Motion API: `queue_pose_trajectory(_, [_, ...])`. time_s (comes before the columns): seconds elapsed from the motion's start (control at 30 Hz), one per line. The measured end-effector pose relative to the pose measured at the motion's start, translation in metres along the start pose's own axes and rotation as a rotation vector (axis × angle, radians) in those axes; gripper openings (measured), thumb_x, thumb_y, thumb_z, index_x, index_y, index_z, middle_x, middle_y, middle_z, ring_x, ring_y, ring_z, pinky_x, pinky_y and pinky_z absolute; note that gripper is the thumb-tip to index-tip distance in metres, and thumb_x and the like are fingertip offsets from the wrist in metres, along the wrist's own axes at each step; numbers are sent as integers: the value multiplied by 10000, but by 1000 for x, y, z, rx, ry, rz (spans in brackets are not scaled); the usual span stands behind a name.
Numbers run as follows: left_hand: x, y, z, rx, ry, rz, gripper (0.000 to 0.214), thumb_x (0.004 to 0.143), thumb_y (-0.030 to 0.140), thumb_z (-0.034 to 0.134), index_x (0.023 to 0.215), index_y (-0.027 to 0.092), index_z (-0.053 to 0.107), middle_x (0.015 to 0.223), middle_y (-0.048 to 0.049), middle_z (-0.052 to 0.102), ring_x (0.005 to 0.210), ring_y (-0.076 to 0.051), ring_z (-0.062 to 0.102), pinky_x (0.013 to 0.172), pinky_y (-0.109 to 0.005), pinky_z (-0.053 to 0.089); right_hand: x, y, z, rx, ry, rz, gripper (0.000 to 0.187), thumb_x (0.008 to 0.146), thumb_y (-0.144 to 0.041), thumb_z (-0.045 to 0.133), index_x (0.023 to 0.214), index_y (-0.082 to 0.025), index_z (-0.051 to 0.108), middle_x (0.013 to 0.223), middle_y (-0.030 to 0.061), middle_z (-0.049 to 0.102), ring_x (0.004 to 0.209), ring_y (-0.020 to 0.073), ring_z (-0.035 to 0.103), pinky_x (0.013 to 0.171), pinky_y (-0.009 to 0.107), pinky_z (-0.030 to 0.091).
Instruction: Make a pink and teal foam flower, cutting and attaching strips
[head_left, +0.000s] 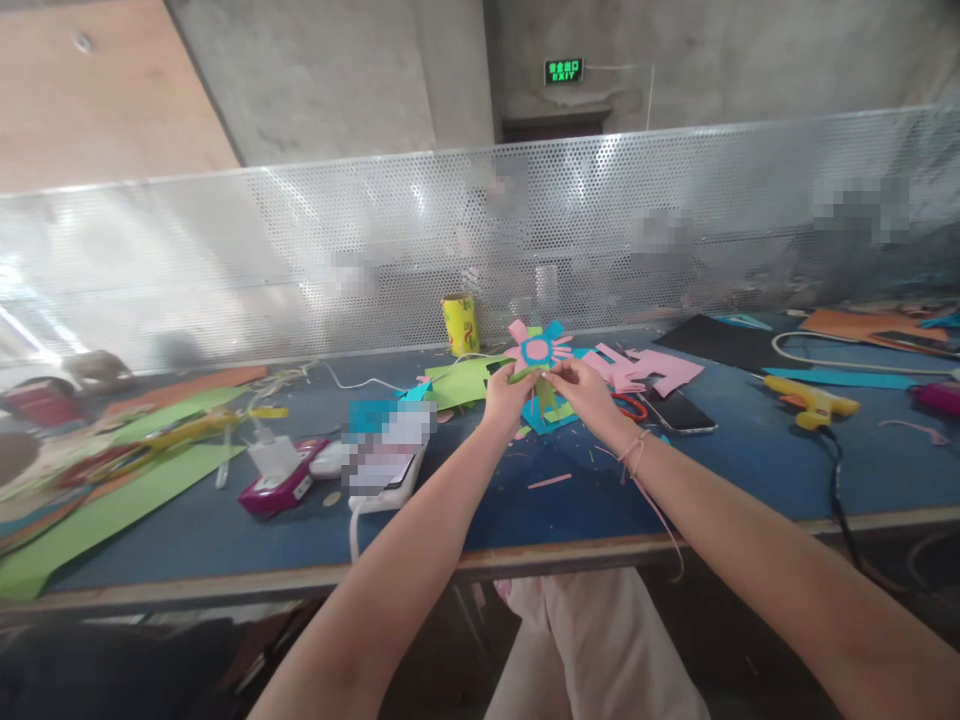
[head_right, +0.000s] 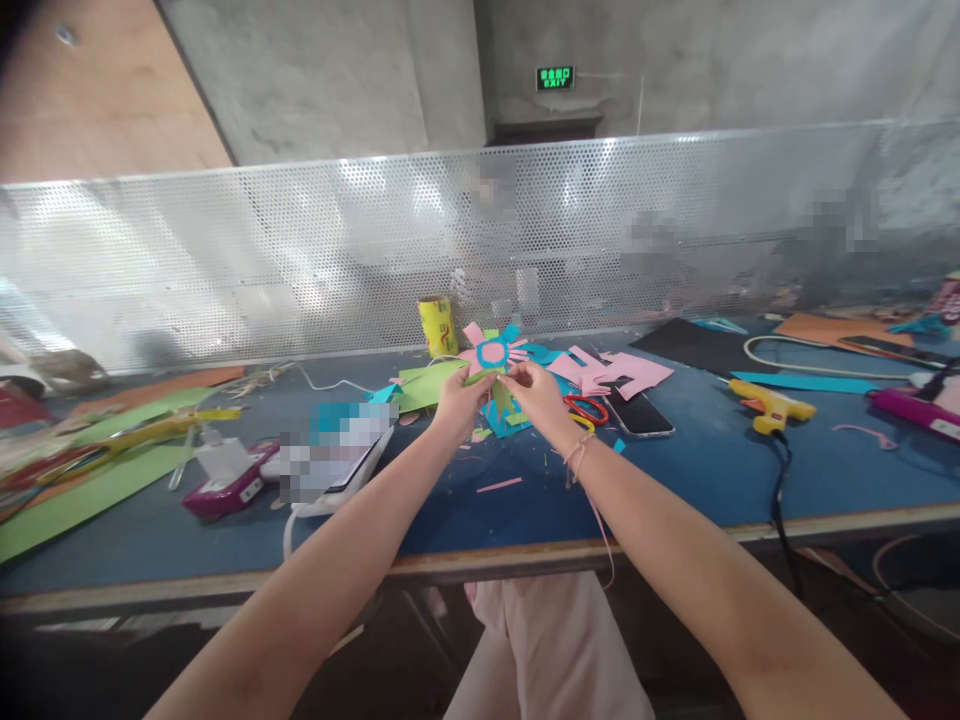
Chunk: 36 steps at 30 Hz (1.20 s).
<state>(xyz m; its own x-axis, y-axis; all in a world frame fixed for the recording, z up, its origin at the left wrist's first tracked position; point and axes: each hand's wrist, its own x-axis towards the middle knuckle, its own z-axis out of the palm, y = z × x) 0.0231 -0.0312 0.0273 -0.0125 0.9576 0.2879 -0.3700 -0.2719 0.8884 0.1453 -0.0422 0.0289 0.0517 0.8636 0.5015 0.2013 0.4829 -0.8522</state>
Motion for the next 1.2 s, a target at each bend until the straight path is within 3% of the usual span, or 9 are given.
queue_pose_trajectory(0.2, [-3,2,1,4,-37,-35,304,534,238,733,705,142,500,625,4,594,593,-113,585,657,-289,481,0,1,-1,106,-34,29,179,666,-360,570,689,-189,521,622,-20,538,595,114,520,573,240,433])
queue_pose_trajectory(0.7, [-1,-1,-1,42,-110,-13,339,493,289,753,742,121,596,665,-21,641,611,-142,605,705,-343,496,0,2,-1,95,-55,39,221,667,-402,580,643,-197,502,613,-8,539,579,135,524,564,268,441])
queue_pose_trajectory(0.97, [-2,0,0,46,-111,-13,315,480,295,761,705,125,621,639,-20,639,609,-138,594,689,-318,495,-3,-11,-3,-68,13,-23,306,694,-437,556,532,-208,433,507,-16,466,497,123,434,501,255,347])
queue_pose_trajectory(1.2, [-7,7,5,-32,-122,-2,280,497,291,747,685,128,619,630,-3,625,589,-114,580,696,-303,492,-5,-13,-3,-88,33,-69,300,723,-413,534,534,-212,415,506,-17,459,505,128,428,515,261,339])
